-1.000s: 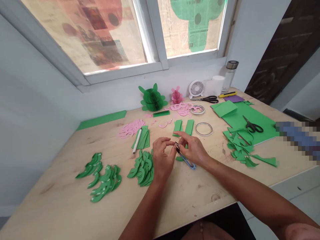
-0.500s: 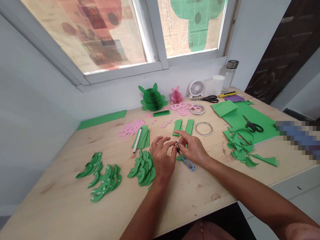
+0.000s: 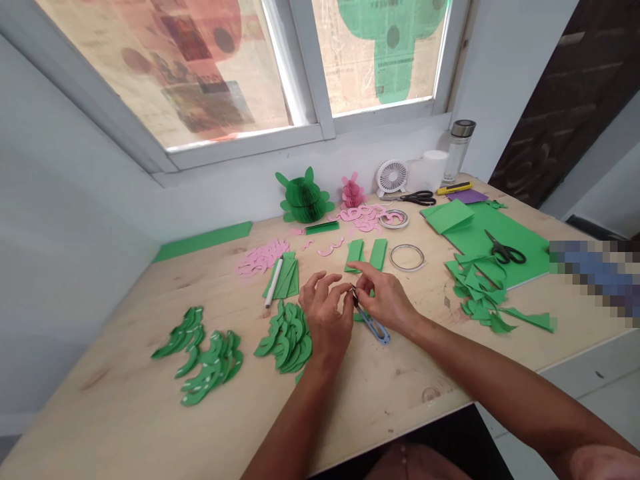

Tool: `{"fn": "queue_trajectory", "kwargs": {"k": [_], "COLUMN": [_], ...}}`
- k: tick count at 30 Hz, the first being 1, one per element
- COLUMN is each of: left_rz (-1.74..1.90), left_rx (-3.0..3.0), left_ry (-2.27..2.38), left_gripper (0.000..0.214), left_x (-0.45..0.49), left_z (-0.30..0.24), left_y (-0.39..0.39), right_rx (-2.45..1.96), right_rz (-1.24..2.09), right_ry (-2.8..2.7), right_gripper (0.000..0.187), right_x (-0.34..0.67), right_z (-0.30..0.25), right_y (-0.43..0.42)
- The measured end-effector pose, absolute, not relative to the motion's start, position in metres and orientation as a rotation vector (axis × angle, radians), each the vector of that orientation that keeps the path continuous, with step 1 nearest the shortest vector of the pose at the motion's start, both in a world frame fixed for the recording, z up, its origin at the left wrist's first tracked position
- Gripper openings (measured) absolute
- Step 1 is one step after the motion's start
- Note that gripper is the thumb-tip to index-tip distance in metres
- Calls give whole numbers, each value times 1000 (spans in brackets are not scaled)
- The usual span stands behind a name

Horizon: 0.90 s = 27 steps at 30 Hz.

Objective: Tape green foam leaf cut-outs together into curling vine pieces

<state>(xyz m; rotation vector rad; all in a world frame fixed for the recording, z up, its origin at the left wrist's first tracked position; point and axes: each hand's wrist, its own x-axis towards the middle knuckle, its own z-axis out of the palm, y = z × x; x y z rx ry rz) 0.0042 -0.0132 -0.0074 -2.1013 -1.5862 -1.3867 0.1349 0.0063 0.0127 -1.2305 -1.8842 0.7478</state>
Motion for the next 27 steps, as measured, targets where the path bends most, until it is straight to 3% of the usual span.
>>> {"fn": "queue_trajectory", "kwargs": {"k": [27], "left_rz": [-1335], "left_rx": [-2181], "left_ry": [-1719], "left_gripper": [10], "left_x": [4], "left_z": [-6], "left_y": [-16], "right_rx": [-1239], "right_rz": [692], "right_ry": [-1907], "right_gripper": [47], "right_x": [133], "right_z": [10], "right_y": [5]}}
